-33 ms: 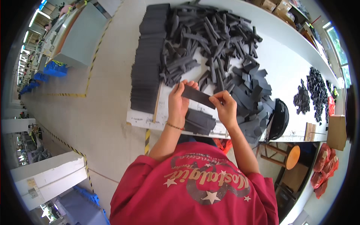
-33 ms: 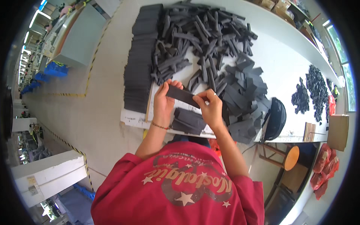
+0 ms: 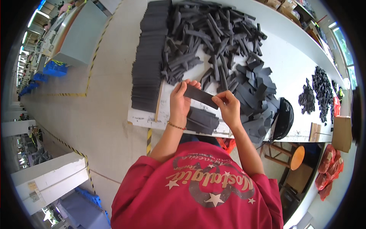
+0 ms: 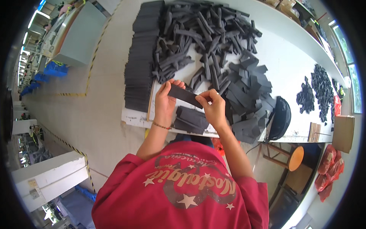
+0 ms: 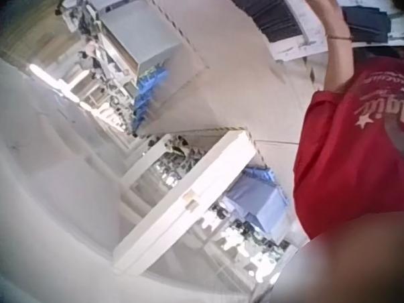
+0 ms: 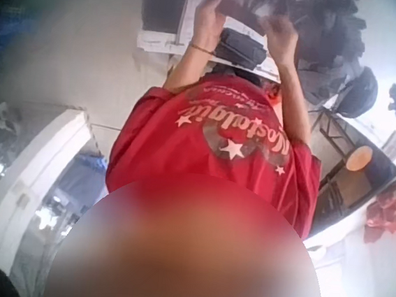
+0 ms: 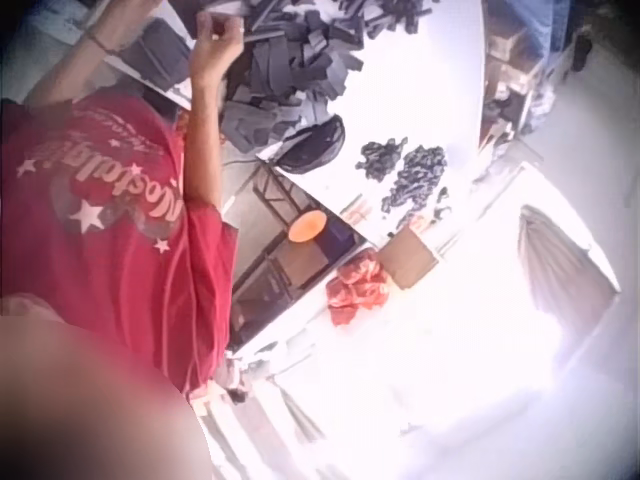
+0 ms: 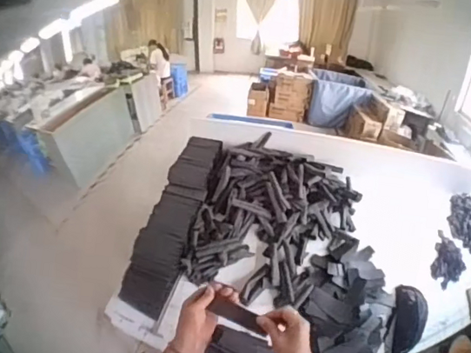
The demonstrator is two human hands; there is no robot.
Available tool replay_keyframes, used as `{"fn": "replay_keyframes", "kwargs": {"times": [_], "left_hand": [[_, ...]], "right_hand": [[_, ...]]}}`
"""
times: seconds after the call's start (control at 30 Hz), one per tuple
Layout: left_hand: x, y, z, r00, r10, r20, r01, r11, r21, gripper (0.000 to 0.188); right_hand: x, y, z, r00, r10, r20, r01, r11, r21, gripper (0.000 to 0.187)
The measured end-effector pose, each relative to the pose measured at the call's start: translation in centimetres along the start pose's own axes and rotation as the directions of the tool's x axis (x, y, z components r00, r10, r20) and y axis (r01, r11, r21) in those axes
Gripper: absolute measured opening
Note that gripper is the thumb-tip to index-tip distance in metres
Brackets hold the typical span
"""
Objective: Inspecting and sorting grey foam components at a manufacturing workstation.
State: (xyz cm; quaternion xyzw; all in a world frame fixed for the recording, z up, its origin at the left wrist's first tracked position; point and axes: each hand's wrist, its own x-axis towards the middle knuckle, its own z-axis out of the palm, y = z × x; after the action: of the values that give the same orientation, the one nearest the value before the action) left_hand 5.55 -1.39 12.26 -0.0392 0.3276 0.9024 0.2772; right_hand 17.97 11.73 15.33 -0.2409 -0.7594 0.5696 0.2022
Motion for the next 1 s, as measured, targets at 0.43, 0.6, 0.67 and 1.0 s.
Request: {"fn": "replay_keyframes", "kwargs": {"times": [0.43, 0.6, 0.67, 1.0], "left_hand": [[-2.3, -8.2, -12.5, 0.96, 0.276, 0.049, -0.109, 0.203, 0.973, 0.014], [5.0, -6.2, -12.7, 0.861, 0.392, 0.323, -0.337, -0.035, 0.941, 0.01], [7.5, -5.9, -13.1, 0.811, 0.339, 0.476, -0.42, -0.227, 0.878, 0.01], [8.0, -7.7, -13.8, 0.985, 0.082, 0.154, -0.098, -0.468, 0.878, 0.025]], "right_hand": [[-7.1, 14.6, -0.4, 0.964, 0.267, -0.002, -0.241, 0.865, -0.439, 0.02], [-6.9, 13.3, -1.2, 0.96, 0.274, 0.052, -0.204, 0.818, -0.538, 0.033], [-6.0, 13.6, -2.0, 1.0, -0.03, 0.003, 0.025, 0.781, -0.624, 0.03], [2.8, 19.1, -11.4, 0.981, -0.189, 0.034, 0.083, 0.255, -0.963, 0.042]]}}
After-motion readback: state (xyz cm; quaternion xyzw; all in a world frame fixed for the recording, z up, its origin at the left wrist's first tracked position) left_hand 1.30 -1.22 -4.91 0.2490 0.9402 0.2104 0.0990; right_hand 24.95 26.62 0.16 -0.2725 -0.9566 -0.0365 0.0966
